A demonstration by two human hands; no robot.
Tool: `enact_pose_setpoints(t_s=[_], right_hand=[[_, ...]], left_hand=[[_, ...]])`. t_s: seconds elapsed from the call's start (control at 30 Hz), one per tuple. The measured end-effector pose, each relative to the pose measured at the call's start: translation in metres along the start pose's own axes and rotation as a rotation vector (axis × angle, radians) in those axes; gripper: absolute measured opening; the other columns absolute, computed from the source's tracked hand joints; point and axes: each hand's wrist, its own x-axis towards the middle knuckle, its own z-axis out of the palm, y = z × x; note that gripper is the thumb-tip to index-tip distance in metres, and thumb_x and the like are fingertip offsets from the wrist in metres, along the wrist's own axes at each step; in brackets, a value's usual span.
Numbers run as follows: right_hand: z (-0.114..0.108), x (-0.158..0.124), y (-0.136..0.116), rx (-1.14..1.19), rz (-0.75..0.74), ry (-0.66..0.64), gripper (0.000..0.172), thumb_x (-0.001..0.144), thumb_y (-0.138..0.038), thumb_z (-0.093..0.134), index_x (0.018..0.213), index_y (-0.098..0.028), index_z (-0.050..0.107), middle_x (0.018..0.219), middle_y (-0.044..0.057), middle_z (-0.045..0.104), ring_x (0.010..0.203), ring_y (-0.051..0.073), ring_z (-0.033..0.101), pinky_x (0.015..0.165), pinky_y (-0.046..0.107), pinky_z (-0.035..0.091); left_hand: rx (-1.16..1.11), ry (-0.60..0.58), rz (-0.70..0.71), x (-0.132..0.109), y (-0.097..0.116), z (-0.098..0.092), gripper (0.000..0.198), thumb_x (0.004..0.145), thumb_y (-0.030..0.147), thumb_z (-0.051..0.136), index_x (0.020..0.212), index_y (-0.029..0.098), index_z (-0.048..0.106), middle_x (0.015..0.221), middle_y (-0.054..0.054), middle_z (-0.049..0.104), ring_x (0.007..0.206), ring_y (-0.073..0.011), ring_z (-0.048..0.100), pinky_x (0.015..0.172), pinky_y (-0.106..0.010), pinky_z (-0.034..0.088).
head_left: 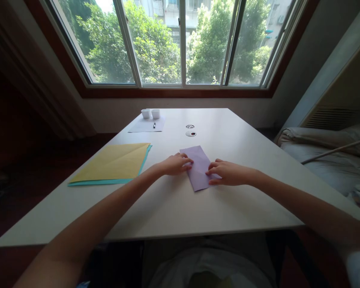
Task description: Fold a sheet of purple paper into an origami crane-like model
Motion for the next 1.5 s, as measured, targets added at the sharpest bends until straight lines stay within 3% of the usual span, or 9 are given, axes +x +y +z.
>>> enact_pose_setpoints(t_s=[0.13, 0.23, 0.47, 0.67, 0.8, 1.0, 1.23, 1.37, 1.5], right_hand=[[0.004, 0.005, 0.005, 0.106, -0.070, 0.024, 0.031, 0.089, -0.032, 0.042, 0.107, -0.023, 0.065, 0.108, 0.008, 0.063, 0.097, 0.021, 0.056, 0.086, 0.035, 0.042], [0.014, 0.006, 0.023, 0.070, 0.042, 0.193, 0.035, 0.087, -0.035, 0.044, 0.117, -0.023, 0.059, 0.119, 0.009, 0.058, 0.107, 0.025, 0.051, 0.091, 0.041, 0.040], [0.040, 0.003, 0.044, 0.043, 0.056, 0.278, 0.041, 0.087, -0.041, 0.043, 0.124, -0.026, 0.053, 0.126, 0.009, 0.053, 0.114, 0.026, 0.047, 0.096, 0.044, 0.036], [0.043, 0.001, 0.036, 0.048, 0.038, 0.296, 0.041, 0.087, -0.043, 0.042, 0.125, -0.028, 0.052, 0.126, 0.008, 0.054, 0.115, 0.025, 0.047, 0.097, 0.044, 0.036], [0.044, 0.000, 0.034, 0.041, 0.042, 0.293, 0.041, 0.087, -0.043, 0.042, 0.124, -0.028, 0.052, 0.124, 0.009, 0.054, 0.115, 0.025, 0.046, 0.097, 0.044, 0.036], [0.042, 0.000, 0.034, 0.065, 0.070, 0.344, 0.044, 0.085, -0.042, 0.046, 0.127, -0.027, 0.048, 0.125, 0.009, 0.053, 0.116, 0.027, 0.045, 0.097, 0.048, 0.036], [0.040, 0.000, 0.046, 0.673, 0.355, 0.585, 0.061, 0.077, -0.047, 0.057, 0.130, -0.020, 0.041, 0.111, 0.012, 0.060, 0.090, 0.022, 0.061, 0.078, 0.041, 0.051], [0.041, 0.004, 0.041, 1.088, 0.273, 0.526, 0.046, 0.073, -0.047, 0.062, 0.109, -0.018, 0.057, 0.085, 0.006, 0.068, 0.080, 0.020, 0.064, 0.075, 0.040, 0.053], [0.043, 0.005, 0.037, 1.173, 0.200, 0.482, 0.042, 0.075, -0.047, 0.060, 0.107, -0.018, 0.058, 0.079, 0.004, 0.068, 0.077, 0.019, 0.065, 0.074, 0.039, 0.054]], left_hand=[[0.084, 0.003, 0.027, 0.003, 0.011, 0.004, 0.047, 0.084, 0.046, 0.043, 0.127, 0.027, 0.046, 0.128, -0.009, 0.047, 0.115, -0.0275, 0.043, 0.094, -0.040, 0.035], [0.098, 0.004, 0.010, 0.002, 0.011, 0.005, 0.052, 0.083, 0.051, 0.043, 0.128, 0.027, 0.043, 0.131, -0.009, 0.044, 0.117, -0.0281, 0.040, 0.095, -0.042, 0.033], [-0.004, 0.191, -0.359, 0.009, 0.008, 0.026, 0.056, 0.087, 0.054, 0.025, 0.117, 0.014, 0.050, 0.131, -0.020, 0.041, 0.119, -0.0369, 0.035, 0.091, -0.056, 0.029], [-0.360, 0.311, -0.438, 0.019, 0.001, 0.032, 0.046, 0.084, 0.052, 0.038, 0.109, 0.019, 0.057, 0.130, -0.015, 0.045, 0.122, -0.0372, 0.032, 0.096, -0.057, 0.022], [-0.524, 0.377, -0.351, 0.015, 0.005, 0.026, 0.047, 0.083, 0.041, 0.046, 0.124, 0.017, 0.048, 0.115, -0.013, 0.058, 0.106, -0.0263, 0.052, 0.090, -0.041, 0.038], [-1.197, 0.428, -0.363, 0.002, 0.026, 0.023, 0.064, 0.065, 0.017, 0.065, 0.124, 0.014, 0.042, 0.079, -0.005, 0.064, 0.071, -0.0171, 0.061, 0.063, -0.030, 0.049], [-1.521, 0.496, -0.272, 0.005, 0.026, 0.021, 0.034, 0.056, 0.017, 0.075, 0.085, 0.013, 0.058, 0.075, -0.003, 0.066, 0.068, -0.0136, 0.062, 0.065, -0.028, 0.048], [-1.551, 0.481, -0.224, 0.005, 0.027, 0.023, 0.035, 0.055, 0.021, 0.078, 0.083, 0.014, 0.059, 0.074, -0.002, 0.067, 0.066, -0.0129, 0.061, 0.065, -0.027, 0.048], [-1.573, 0.397, -0.234, 0.003, 0.030, 0.022, 0.033, 0.060, 0.025, 0.076, 0.086, 0.013, 0.061, 0.075, -0.004, 0.067, 0.068, -0.0154, 0.063, 0.065, -0.030, 0.049]])
